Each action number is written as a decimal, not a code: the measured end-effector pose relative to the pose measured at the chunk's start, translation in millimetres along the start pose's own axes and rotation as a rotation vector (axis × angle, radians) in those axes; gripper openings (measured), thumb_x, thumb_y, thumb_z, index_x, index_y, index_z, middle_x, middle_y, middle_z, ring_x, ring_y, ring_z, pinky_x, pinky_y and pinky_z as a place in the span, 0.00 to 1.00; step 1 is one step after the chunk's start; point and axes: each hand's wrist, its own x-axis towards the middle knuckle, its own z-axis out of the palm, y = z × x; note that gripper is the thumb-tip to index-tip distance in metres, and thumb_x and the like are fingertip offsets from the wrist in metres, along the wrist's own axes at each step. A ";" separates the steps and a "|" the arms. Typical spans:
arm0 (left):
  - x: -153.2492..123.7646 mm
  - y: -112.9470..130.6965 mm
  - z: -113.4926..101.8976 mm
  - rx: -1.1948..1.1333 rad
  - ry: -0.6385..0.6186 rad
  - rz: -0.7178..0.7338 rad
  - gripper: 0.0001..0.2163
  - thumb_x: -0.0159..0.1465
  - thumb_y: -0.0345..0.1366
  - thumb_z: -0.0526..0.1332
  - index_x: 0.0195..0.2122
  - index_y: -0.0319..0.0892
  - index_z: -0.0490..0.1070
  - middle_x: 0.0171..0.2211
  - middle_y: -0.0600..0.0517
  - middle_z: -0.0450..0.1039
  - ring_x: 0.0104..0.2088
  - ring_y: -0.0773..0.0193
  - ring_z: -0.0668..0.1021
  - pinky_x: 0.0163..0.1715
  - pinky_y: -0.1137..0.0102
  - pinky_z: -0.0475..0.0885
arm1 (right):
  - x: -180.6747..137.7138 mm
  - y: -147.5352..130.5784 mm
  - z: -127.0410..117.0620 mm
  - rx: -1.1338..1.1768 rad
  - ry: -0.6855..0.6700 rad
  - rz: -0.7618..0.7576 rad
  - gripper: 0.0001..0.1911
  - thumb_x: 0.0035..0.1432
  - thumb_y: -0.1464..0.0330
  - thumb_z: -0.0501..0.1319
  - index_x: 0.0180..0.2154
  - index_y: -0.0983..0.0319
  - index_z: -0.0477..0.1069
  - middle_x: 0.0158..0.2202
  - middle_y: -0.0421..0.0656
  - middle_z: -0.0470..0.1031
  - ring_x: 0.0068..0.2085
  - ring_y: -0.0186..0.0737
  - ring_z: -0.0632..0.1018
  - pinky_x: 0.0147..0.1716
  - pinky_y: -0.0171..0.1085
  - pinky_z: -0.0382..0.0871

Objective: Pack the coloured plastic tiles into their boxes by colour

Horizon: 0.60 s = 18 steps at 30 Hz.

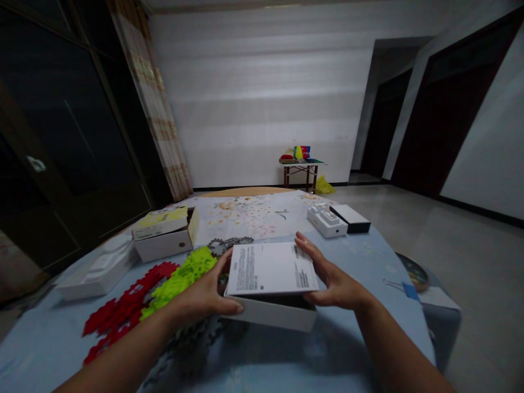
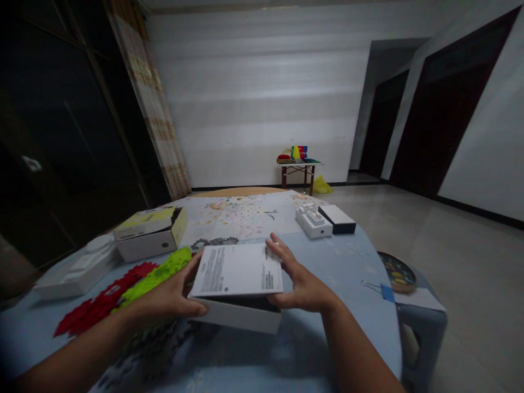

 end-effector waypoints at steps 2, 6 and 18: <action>1.6 0.2 2.9 -0.091 -0.011 0.023 0.51 0.41 0.30 0.69 0.62 0.48 0.37 0.62 0.44 0.48 0.59 0.56 0.60 0.57 0.62 0.54 | 1.1 2.3 -0.5 0.101 0.005 -0.004 0.42 0.47 0.58 0.64 0.60 0.51 0.47 0.65 0.40 0.34 0.64 0.47 0.41 0.58 0.50 0.45; 3.4 -0.4 4.3 -0.174 0.010 0.030 0.55 0.42 0.29 0.69 0.62 0.53 0.28 0.62 0.44 0.48 0.56 0.55 0.64 0.55 0.60 0.57 | 4.9 9.4 3.9 0.179 0.061 0.000 0.36 0.52 0.56 0.59 0.60 0.50 0.48 0.65 0.39 0.36 0.64 0.46 0.43 0.58 0.49 0.46; 25.7 17.0 -14.7 -0.001 0.161 0.014 0.52 0.44 0.31 0.68 0.62 0.54 0.32 0.60 0.44 0.52 0.54 0.55 0.66 0.47 0.63 0.67 | 14.6 19.0 12.2 0.329 0.390 0.000 0.34 0.57 0.55 0.52 0.61 0.45 0.39 0.65 0.38 0.40 0.63 0.43 0.47 0.58 0.52 0.46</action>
